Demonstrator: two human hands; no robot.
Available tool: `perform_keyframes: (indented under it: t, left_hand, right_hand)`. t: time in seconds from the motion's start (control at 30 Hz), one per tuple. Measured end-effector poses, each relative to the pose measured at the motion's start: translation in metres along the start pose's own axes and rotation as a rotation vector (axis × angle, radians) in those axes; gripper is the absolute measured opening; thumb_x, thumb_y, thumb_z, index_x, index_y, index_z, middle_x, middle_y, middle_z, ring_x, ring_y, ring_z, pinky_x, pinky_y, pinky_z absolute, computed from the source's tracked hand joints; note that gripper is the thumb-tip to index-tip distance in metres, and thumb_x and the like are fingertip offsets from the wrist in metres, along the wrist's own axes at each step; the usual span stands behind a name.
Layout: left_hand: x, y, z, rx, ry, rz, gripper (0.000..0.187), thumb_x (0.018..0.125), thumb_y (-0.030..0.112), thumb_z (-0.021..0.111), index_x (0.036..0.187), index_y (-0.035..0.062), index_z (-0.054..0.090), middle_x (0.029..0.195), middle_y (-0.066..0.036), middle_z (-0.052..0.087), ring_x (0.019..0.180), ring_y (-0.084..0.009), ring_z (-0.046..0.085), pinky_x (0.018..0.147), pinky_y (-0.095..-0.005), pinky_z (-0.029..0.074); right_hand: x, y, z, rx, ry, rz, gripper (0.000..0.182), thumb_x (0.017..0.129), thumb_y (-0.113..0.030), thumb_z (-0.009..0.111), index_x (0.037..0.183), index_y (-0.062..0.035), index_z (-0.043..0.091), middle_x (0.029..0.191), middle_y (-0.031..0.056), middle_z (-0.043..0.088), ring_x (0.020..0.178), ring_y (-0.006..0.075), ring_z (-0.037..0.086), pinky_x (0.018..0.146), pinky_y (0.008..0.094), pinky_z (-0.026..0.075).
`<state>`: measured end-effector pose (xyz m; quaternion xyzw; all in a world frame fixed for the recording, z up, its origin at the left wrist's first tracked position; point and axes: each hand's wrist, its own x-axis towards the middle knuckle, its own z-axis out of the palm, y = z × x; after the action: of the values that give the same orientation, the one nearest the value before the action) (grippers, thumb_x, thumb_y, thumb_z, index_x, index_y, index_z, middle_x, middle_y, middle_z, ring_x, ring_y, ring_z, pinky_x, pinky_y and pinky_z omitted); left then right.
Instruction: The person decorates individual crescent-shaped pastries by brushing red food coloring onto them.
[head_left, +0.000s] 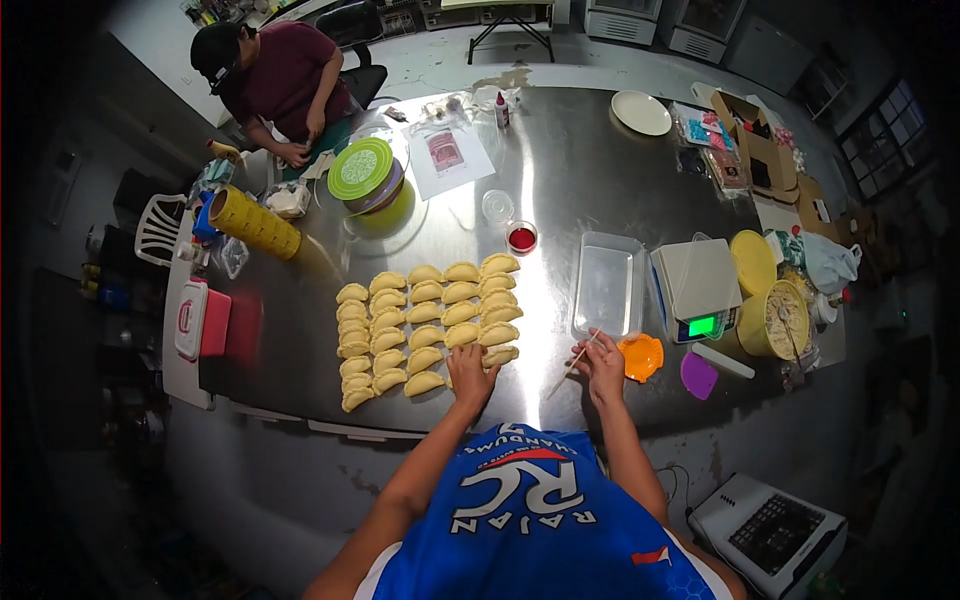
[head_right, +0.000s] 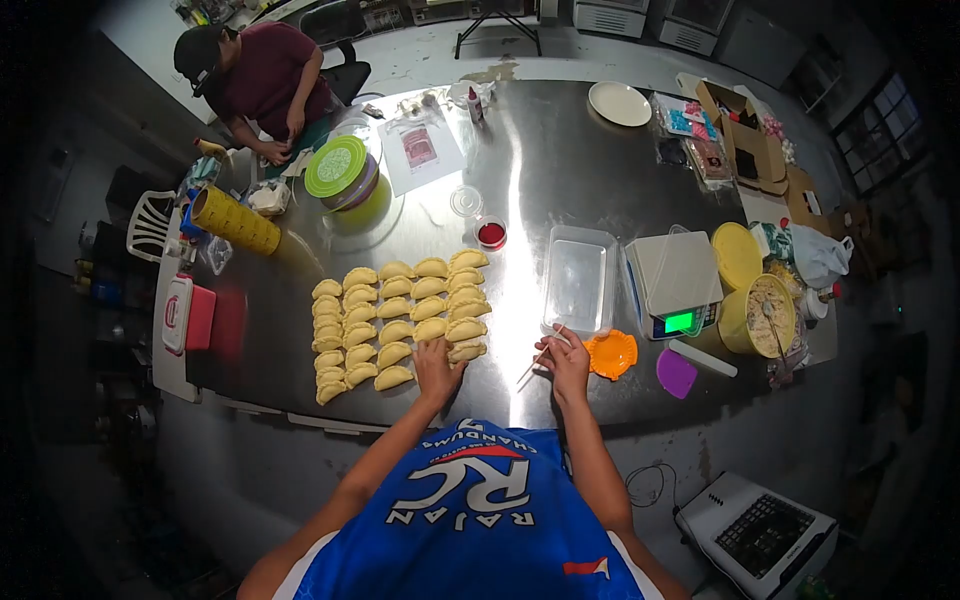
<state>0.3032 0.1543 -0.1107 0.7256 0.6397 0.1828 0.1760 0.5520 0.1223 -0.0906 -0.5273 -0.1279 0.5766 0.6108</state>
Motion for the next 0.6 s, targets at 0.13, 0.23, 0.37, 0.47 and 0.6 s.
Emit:
perform_keyframes:
  t: [0.13, 0.23, 0.37, 0.47, 0.6]
  left_hand:
    - [-0.005, 0.002, 0.004, -0.048, 0.013, 0.013, 0.04, 0.066, 0.016, 0.081, 0.098, 0.0055, 0.061, 0.1, -0.01, 0.063, 0.099, -0.03, 0.051, 0.085, -0.0416, 0.036]
    - [-0.005, 0.002, 0.005, -0.052, 0.015, 0.062, 0.039, 0.067, 0.014, 0.08, 0.101, 0.0058, 0.062, 0.1, -0.009, 0.063, 0.098, -0.0293, 0.052, 0.085, -0.0415, 0.036]
    - [-0.007, -0.002, 0.008, 0.014, -0.011, 0.196, 0.037, 0.07, 0.013, 0.077, 0.104, 0.007, 0.063, 0.101, -0.007, 0.063, 0.099, -0.0278, 0.052, 0.085, -0.0409, 0.037]
    - [-0.008, -0.002, 0.006, 0.041, 0.038, 0.248, 0.036, 0.07, 0.014, 0.076, 0.103, 0.0071, 0.063, 0.103, -0.007, 0.062, 0.101, -0.0266, 0.053, 0.084, -0.0406, 0.038]
    - [-0.006, -0.007, 0.008, -0.079, -0.015, 0.26, 0.033, 0.073, 0.011, 0.076, 0.103, 0.005, 0.064, 0.1, -0.011, 0.065, 0.1, -0.0298, 0.056, 0.087, -0.0421, 0.039]
  right_hand:
    - [-0.003, 0.016, -0.001, -0.381, 0.053, -0.415, 0.01, 0.09, -0.004, 0.063, 0.099, -0.0005, 0.062, 0.09, 0.0062, 0.068, 0.082, 0.0111, 0.064, 0.068, 0.0231, 0.052]
    - [-0.015, 0.011, 0.004, -0.634, -0.031, -0.501, 0.009, 0.088, -0.002, 0.063, 0.096, 0.0015, 0.064, 0.088, 0.006, 0.068, 0.083, 0.0107, 0.064, 0.071, 0.0227, 0.051]
    - [-0.013, 0.022, 0.0, -0.796, -0.077, -0.654, 0.009, 0.084, -0.001, 0.066, 0.093, 0.0026, 0.065, 0.082, 0.0118, 0.069, 0.075, 0.0176, 0.069, 0.069, 0.0281, 0.054]
    - [-0.009, 0.029, -0.006, -0.821, -0.103, -0.604, 0.008, 0.085, -0.002, 0.065, 0.092, 0.002, 0.066, 0.081, 0.0123, 0.069, 0.074, 0.0195, 0.07, 0.067, 0.0276, 0.053]
    - [0.001, 0.018, -0.004, -0.842, -0.118, -0.572, 0.006, 0.088, 0.0, 0.06, 0.089, 0.0035, 0.065, 0.08, 0.0108, 0.069, 0.077, 0.0162, 0.068, 0.07, 0.0266, 0.053]
